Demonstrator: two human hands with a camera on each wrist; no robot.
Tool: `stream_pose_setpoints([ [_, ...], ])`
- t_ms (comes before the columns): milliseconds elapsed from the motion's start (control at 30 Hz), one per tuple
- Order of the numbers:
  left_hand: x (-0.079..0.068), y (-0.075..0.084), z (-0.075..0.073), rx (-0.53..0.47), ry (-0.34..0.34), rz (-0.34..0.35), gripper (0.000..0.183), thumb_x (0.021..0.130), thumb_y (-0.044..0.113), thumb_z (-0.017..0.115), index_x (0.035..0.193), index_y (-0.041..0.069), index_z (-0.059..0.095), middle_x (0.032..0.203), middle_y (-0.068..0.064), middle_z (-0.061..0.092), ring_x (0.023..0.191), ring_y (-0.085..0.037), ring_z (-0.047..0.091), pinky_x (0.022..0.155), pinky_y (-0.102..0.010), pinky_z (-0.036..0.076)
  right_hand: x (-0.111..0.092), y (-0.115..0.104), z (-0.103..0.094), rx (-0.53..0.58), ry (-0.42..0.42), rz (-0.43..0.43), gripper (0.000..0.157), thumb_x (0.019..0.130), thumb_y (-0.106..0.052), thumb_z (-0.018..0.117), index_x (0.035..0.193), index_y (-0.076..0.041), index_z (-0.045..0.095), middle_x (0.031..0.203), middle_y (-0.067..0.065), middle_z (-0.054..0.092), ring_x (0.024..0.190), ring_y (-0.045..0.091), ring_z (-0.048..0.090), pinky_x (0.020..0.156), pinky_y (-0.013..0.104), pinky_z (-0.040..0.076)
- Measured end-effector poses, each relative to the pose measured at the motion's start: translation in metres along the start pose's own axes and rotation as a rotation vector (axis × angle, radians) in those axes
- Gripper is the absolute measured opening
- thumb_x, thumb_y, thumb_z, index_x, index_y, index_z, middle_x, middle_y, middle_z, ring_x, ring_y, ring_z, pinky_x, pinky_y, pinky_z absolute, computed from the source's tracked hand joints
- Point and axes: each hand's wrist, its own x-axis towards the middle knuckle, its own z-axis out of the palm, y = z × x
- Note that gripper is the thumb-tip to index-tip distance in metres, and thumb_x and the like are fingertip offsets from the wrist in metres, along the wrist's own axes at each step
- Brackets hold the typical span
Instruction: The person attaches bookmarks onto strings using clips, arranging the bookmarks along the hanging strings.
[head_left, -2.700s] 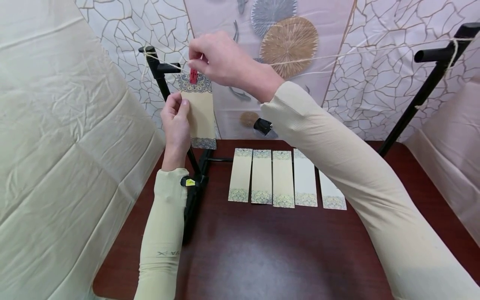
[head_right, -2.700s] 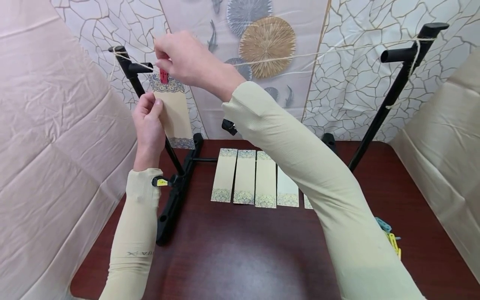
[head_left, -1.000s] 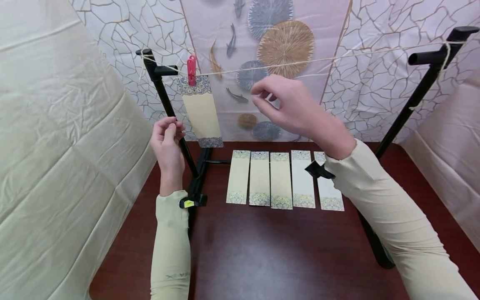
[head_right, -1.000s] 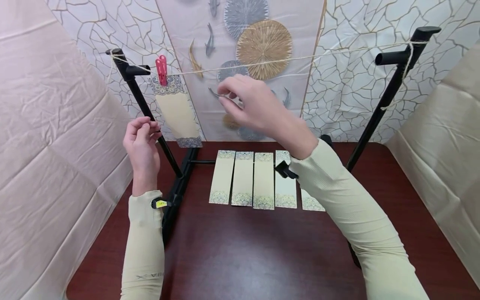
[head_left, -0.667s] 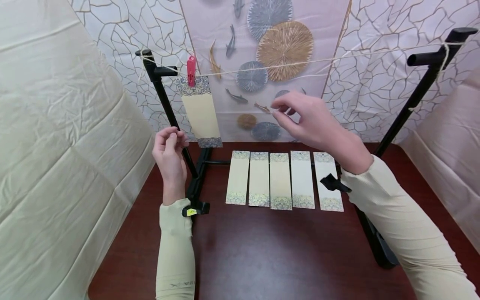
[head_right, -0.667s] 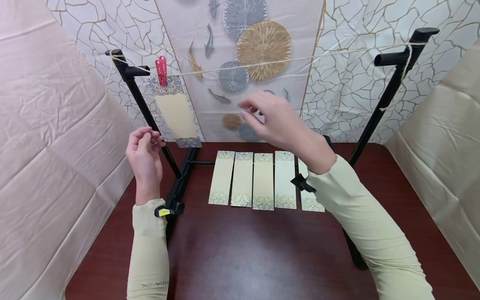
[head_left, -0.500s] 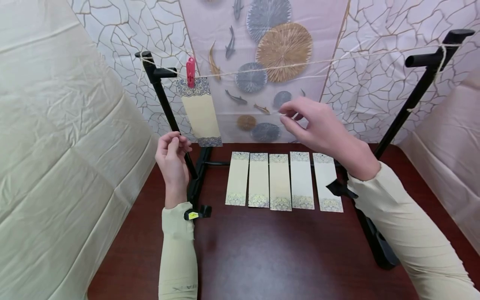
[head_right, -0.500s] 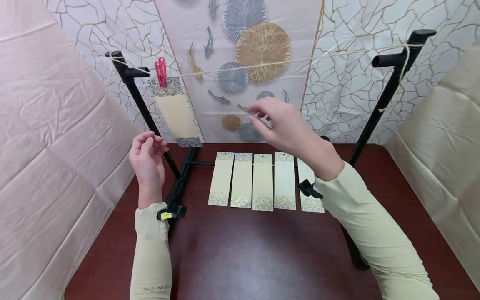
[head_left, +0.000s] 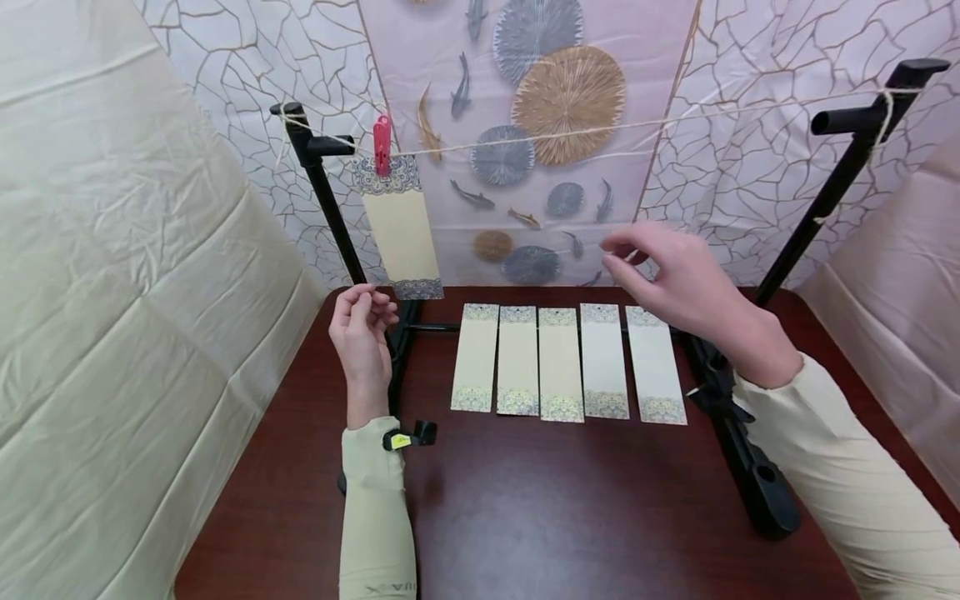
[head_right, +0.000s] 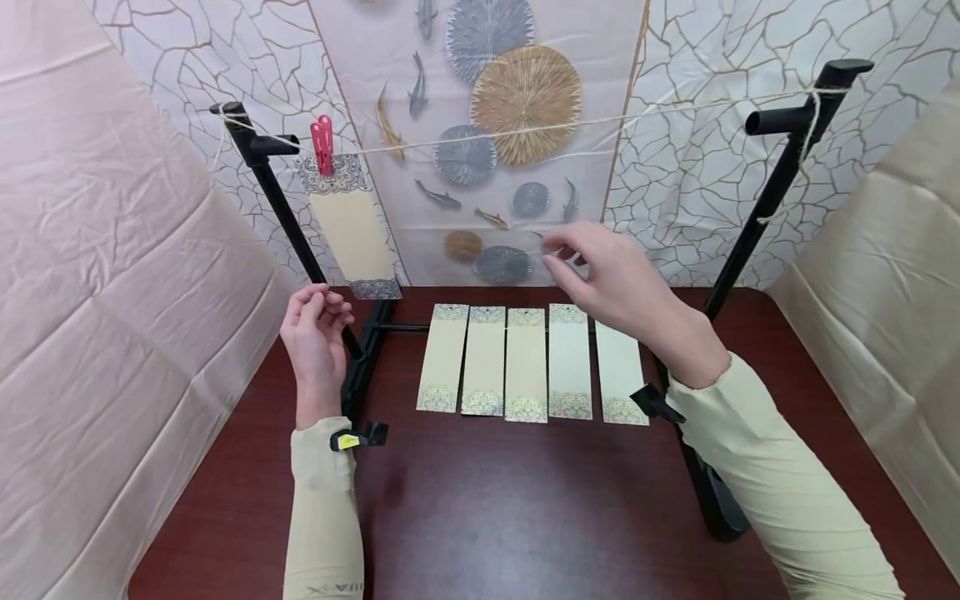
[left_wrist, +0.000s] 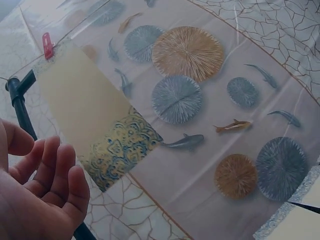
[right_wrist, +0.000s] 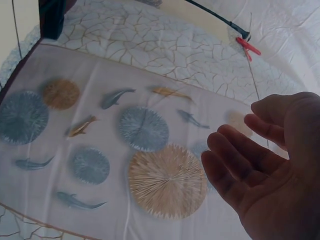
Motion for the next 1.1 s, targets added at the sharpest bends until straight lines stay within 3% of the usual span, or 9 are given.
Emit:
stream_pose_setpoints([
  [300, -0.007, -0.024, -0.002, -0.021, 0.058, -0.118, 0.015, 0.103, 0.016, 0.047, 0.1, 0.009, 0.06, 0.082, -0.003, 0.063, 0.072, -0.016, 0.062, 0.064, -0.026, 0.049, -0.025, 0.013, 0.0, -0.026, -0.014, 0.069, 0.018, 0.092, -0.009, 0.065, 0.11, -0.009, 0.068, 0.1, 0.004, 0.071, 0.082, 0.015, 0.066, 0.068, 0.014, 0.045],
  [567, -0.009, -0.042, -0.004, 0.049, 0.056, -0.19, 0.017, 0.104, 0.017, 0.046, 0.101, 0.01, 0.061, 0.084, -0.001, 0.064, 0.074, -0.015, 0.062, 0.064, -0.025, 0.05, -0.049, 0.024, -0.005, -0.022, 0.004, 0.203, 0.018, 0.092, -0.013, 0.067, 0.11, -0.012, 0.07, 0.103, 0.005, 0.071, 0.083, -0.001, 0.055, 0.066, 0.011, 0.042],
  [833, -0.01, -0.063, -0.01, 0.164, 0.031, -0.342, 0.026, 0.104, 0.021, 0.046, 0.113, 0.001, 0.059, 0.086, 0.0, 0.064, 0.077, -0.014, 0.063, 0.066, -0.025, 0.051, -0.074, 0.037, -0.011, -0.016, 0.039, 0.339, 0.018, 0.094, -0.019, 0.066, 0.11, -0.011, 0.069, 0.102, 0.006, 0.072, 0.077, -0.017, 0.047, 0.066, 0.009, 0.039],
  [967, -0.009, -0.071, -0.012, 0.216, 0.033, -0.357, 0.026, 0.104, 0.022, 0.047, 0.114, 0.001, 0.06, 0.088, -0.001, 0.064, 0.08, -0.015, 0.063, 0.066, -0.024, 0.051, -0.086, 0.044, -0.013, 0.013, 0.054, 0.418, 0.018, 0.093, -0.022, 0.068, 0.11, -0.015, 0.07, 0.097, -0.006, 0.07, 0.073, -0.016, 0.049, 0.065, 0.008, 0.038],
  [1100, -0.009, -0.081, -0.013, 0.277, 0.036, -0.385, 0.019, 0.103, 0.022, 0.049, 0.106, 0.009, 0.063, 0.088, -0.001, 0.065, 0.08, -0.016, 0.064, 0.066, -0.024, 0.052, -0.102, 0.055, -0.018, 0.038, 0.057, 0.486, 0.018, 0.093, -0.024, 0.068, 0.109, -0.016, 0.07, 0.088, -0.016, 0.067, 0.07, -0.015, 0.052, 0.06, 0.01, 0.038],
])
